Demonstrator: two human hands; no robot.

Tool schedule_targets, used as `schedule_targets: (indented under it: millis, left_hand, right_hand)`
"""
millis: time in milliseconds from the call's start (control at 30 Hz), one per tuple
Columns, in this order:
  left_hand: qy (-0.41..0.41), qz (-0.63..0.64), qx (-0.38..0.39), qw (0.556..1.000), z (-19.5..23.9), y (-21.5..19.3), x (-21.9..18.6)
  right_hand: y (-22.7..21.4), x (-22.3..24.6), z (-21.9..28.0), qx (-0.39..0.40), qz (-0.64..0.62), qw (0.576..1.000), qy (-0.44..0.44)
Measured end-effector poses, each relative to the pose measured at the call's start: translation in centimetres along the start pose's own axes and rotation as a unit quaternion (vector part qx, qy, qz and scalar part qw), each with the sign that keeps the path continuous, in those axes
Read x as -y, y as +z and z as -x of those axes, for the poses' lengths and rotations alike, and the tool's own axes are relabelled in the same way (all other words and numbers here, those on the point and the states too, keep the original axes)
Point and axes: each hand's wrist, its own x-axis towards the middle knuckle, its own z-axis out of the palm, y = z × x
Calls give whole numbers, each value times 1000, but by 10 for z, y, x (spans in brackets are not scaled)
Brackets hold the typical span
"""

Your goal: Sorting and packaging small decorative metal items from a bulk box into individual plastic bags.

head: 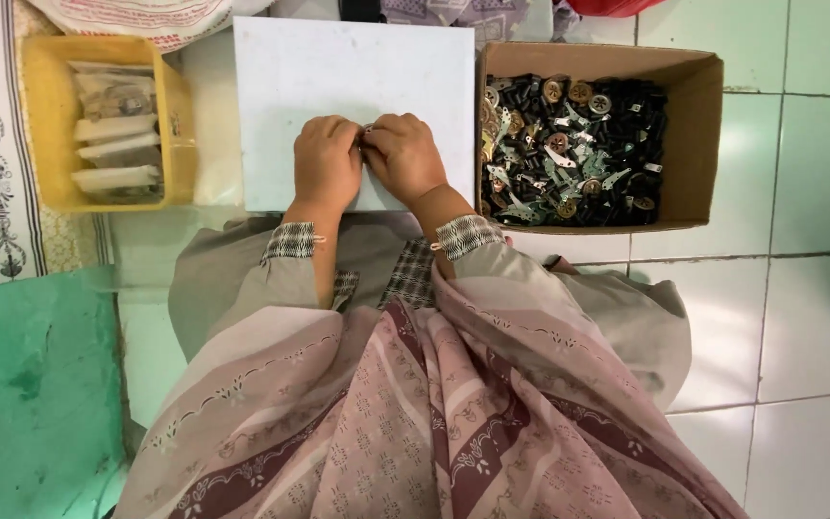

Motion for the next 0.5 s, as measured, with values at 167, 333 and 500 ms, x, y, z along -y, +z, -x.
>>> schedule_targets:
  millis: [167, 333, 500]
  left_hand:
    - [-19, 41, -28, 999, 12, 10, 5]
    - [1, 58, -46, 997, 9, 0, -4]
    - [2, 84, -58, 995, -7, -27, -26]
  right_hand:
    - [-25, 12, 6, 5, 35, 999, -8]
    - [-41, -18, 14, -16, -69, 997, 22]
    - [-108, -103, 22, -57, -108, 954, 273]
